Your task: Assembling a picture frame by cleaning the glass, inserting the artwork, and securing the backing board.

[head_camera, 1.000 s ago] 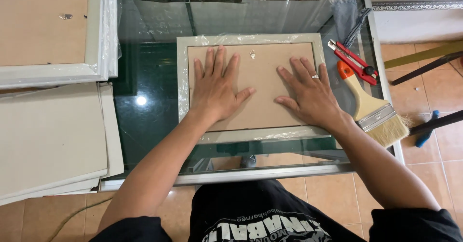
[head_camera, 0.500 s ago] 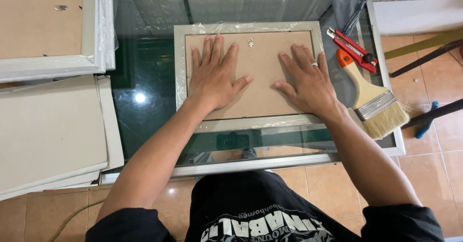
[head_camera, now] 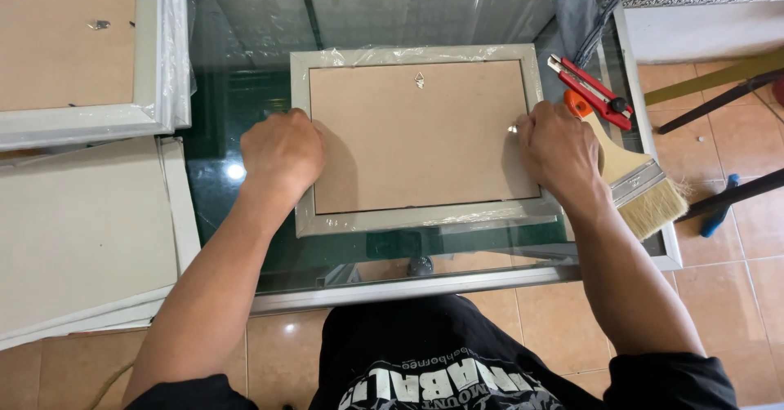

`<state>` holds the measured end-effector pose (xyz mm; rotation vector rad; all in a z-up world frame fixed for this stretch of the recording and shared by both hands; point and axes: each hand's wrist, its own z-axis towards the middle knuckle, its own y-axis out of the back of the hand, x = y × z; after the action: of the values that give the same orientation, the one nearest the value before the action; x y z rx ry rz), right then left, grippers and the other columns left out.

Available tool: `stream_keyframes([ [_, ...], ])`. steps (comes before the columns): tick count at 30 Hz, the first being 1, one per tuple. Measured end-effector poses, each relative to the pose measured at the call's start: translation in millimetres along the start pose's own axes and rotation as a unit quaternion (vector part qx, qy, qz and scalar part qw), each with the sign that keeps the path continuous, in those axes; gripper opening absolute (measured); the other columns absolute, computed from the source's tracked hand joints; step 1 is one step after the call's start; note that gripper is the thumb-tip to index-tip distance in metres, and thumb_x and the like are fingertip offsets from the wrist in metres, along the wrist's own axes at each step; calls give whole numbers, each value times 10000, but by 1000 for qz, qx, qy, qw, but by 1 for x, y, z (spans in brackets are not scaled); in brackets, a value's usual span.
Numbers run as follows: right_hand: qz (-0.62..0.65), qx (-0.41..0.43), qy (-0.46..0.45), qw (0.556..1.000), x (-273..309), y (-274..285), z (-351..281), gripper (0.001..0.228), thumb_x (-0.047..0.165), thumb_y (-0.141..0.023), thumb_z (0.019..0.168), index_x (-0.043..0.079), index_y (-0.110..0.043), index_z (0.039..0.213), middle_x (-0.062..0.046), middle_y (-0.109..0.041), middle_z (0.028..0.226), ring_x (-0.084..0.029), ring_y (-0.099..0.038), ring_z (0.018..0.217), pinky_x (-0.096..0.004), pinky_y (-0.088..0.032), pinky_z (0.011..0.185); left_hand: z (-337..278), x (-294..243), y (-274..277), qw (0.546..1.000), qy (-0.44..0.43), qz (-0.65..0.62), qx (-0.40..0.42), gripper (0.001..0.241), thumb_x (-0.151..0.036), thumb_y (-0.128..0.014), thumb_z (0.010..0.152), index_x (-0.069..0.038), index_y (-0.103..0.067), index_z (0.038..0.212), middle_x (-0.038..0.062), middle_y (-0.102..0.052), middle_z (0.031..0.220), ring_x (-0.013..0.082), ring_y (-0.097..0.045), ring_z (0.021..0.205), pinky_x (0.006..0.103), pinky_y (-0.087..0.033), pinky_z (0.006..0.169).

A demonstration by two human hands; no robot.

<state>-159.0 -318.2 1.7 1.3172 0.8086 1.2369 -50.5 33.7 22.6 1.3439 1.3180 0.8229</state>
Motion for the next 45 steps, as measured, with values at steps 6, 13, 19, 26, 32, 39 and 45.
stream_keyframes([
  [6,-59,100,-69,991,7,12,14,347,284,-567,987,-39,-629,1099,-321,-708,969,-488,-693,929,-559,-518,852,13,-1,-8,995,-57,77,19,280,-131,-517,956,-57,-783,1004,198,-760,1017,365,-746,953,462,-594,792],
  [13,-218,205,-19,954,15,18,46,294,166,-533,939,-18,-679,1116,-284,-734,1052,-432,-734,968,-527,-566,829,35,-2,-10,979,-110,171,22,253,-124,-552,928,-85,-790,1006,173,-758,1037,345,-747,967,435,-602,781],
  [19,-228,121,126,958,18,-11,102,301,140,-609,900,-26,-634,1149,-260,-738,1016,-411,-739,912,-499,-572,778,83,-7,-15,951,-176,107,-231,312,-90,-620,896,-22,-635,1199,215,-699,976,383,-730,789,456,-598,635],
  [26,-354,118,261,890,28,-23,132,201,172,-609,919,50,-693,1055,-145,-749,977,-300,-741,876,-431,-533,793,126,-41,-36,907,-275,262,-182,250,-184,-685,854,-93,-679,1086,106,-721,954,264,-724,856,361,-571,639],
  [32,-394,168,276,860,42,-22,140,177,200,-604,944,130,-766,948,-80,-772,919,-266,-737,879,-409,-499,829,158,-76,-52,906,-245,341,-58,132,-140,-676,908,-174,-793,957,29,-763,969,228,-729,920,370,-500,626],
  [39,-377,92,250,887,39,-28,116,173,172,-594,926,80,-726,990,-106,-754,951,-266,-724,880,-409,-503,803,147,-73,-68,914,-181,307,-192,161,-212,-656,838,-172,-758,955,9,-748,847,212,-701,814,365,-477,596],
  [45,-303,178,317,881,48,27,12,166,158,-580,893,46,-643,997,-138,-709,933,-290,-720,881,-413,-552,800,21,-29,-52,918,-326,172,-144,80,-144,-630,846,-97,-687,874,98,-726,787,264,-715,748,401,-529,653],
])
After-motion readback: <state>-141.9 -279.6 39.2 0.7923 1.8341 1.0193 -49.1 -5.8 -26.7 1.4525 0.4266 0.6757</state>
